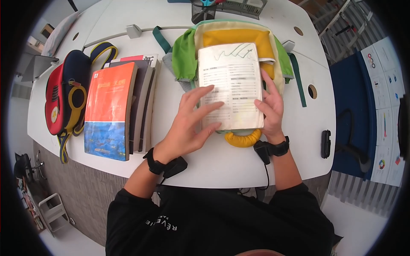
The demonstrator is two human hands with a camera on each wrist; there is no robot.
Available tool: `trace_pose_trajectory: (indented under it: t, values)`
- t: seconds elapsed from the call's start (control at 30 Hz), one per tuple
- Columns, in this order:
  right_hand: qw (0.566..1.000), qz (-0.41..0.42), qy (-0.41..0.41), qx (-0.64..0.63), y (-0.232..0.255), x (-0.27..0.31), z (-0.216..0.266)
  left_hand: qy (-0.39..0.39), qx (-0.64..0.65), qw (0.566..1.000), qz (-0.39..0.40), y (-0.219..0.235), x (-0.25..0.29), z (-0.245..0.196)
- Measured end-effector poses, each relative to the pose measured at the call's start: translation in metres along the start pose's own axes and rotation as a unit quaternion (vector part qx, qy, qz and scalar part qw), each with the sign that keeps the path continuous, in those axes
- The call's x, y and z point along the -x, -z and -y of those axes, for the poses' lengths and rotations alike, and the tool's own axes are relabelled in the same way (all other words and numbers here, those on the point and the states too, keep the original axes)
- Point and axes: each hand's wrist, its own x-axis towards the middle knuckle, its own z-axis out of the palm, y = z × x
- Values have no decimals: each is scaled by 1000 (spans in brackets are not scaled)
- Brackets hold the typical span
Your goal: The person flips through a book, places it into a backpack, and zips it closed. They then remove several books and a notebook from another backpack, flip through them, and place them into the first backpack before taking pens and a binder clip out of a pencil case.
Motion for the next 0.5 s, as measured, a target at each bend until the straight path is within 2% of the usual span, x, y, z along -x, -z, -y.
trace_pose_trajectory:
  t: [0.03, 0.1, 0.17, 0.23, 0.3, 0.37, 0.43, 0.5]
  values:
    - [1000, 4, -6, -11, 0, -1, 0, 35, 12, 999, -25, 2, 1, 0]
    - [999, 4, 16, -48, 3, -1, -4, 49, -11, 997, -55, 2, 1, 5]
    - [997, -4, 18, -79, 3, -1, -3, 81, 49, 990, -105, 0, 3, 10]
    - [994, -20, 34, -97, 4, 0, -3, 146, 145, 972, -116, -1, 2, 6]
    - [993, -17, 29, -112, 3, -2, -2, 157, 146, 972, -99, 3, 2, 0]
    - [992, -22, 23, -119, -1, -2, -1, 222, 380, 897, -37, 3, 2, -5]
    - [998, -10, -5, -64, -6, -5, -2, 226, 359, 905, -20, 2, 3, -4]
    - [999, -23, 15, -38, -9, -4, -5, 250, 378, 891, -20, -1, 3, -2]
